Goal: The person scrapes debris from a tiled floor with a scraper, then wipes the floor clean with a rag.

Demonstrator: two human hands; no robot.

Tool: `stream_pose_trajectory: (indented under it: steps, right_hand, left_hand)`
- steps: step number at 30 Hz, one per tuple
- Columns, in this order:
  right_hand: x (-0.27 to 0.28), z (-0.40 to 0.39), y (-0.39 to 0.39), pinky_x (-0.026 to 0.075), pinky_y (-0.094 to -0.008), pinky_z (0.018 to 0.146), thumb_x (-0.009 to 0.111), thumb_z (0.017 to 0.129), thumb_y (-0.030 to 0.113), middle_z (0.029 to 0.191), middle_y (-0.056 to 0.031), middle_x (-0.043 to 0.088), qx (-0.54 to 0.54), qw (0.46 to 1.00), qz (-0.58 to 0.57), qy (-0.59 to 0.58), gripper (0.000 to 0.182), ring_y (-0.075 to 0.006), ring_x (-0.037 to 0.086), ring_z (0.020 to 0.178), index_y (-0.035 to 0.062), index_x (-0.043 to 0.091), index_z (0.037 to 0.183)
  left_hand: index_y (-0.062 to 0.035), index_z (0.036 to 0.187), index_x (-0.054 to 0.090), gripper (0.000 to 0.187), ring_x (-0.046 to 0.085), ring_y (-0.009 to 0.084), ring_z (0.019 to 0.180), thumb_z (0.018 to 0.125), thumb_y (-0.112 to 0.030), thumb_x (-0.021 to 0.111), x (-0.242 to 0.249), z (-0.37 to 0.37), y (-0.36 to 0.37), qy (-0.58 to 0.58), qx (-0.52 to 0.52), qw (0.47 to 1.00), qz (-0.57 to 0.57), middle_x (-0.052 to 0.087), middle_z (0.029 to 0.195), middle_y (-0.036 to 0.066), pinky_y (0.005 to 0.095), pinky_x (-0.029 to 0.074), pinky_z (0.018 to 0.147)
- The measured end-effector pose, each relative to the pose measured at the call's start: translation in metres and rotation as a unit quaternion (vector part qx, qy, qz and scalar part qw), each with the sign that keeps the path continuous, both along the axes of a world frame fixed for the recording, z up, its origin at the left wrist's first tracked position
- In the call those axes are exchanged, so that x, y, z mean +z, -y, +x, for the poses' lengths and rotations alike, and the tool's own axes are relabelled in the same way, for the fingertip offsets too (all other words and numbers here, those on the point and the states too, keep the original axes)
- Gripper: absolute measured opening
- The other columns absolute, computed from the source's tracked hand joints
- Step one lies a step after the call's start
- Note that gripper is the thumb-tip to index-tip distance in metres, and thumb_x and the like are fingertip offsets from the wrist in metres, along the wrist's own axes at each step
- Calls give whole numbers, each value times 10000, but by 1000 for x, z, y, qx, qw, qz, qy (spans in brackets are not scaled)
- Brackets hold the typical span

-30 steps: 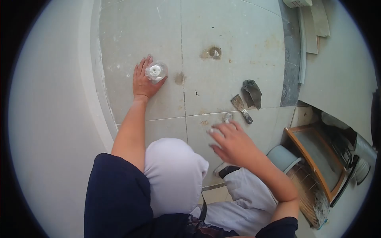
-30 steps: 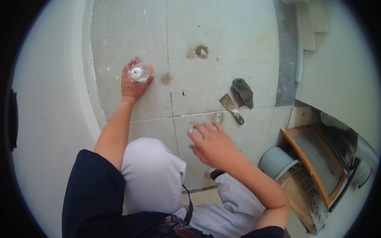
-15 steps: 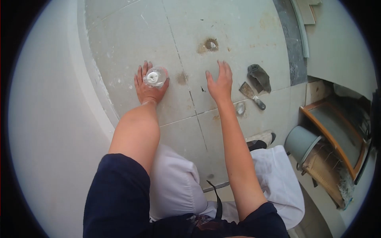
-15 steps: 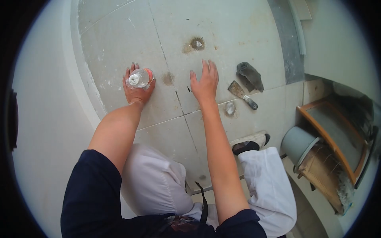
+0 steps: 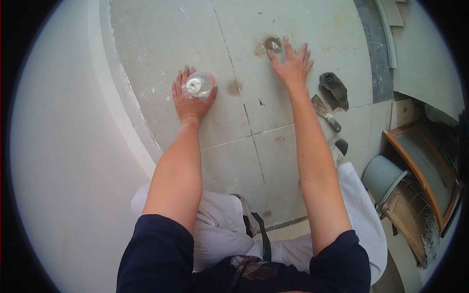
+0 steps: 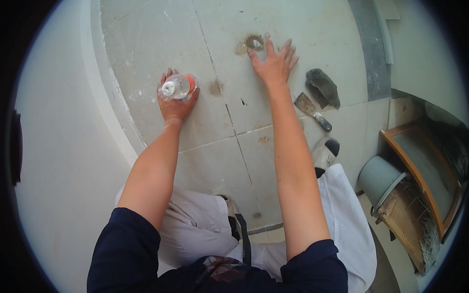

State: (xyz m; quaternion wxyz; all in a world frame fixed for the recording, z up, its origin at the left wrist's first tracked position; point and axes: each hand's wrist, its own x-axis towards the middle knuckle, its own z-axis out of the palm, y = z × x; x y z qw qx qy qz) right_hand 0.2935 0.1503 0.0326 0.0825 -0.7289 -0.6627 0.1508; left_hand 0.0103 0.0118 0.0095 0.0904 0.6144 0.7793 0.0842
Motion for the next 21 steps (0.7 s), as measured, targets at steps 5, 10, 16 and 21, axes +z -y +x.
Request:
stream_pose_trajectory:
  steps: [5,10,16,21]
  right_hand:
    - [11,5,50,158,-647,1260,702,930,554,1668,-342,242,-5,991,81,-110,783,-452,287,1555,202,475,1592]
    - [15,4,177,148,-717,1227,728,922,499,1697,-289,232,-9,990,10,-143,744,-472,244,1565,217,509,1575]
    - [18,-9,239,67,-771,1206,716,925,521,1755,-202,139,30,996,-82,-10,652,-474,78,1608,332,573,1532]
    - [9,-12,202,39,-762,1213,675,954,547,1757,-180,152,61,995,-73,-1,600,-457,70,1615,369,583,1520]
  left_hand:
    - [-157,1511,574,890,326,244,1555,801,-661,760,-7,-3,3,20,3,999,30,445,1641,24,473,221,1301]
    - [-159,1520,564,896,337,243,1549,809,-672,749,-3,-1,3,15,6,1000,21,451,1636,22,478,228,1298]
    - [-141,1519,561,877,352,266,1543,819,-622,777,-1,1,1,-8,5,1000,21,491,1616,49,469,271,1277]
    - [-162,1530,549,902,316,234,1560,817,-683,732,-5,-1,1,9,8,1000,5,438,1645,17,457,207,1307]
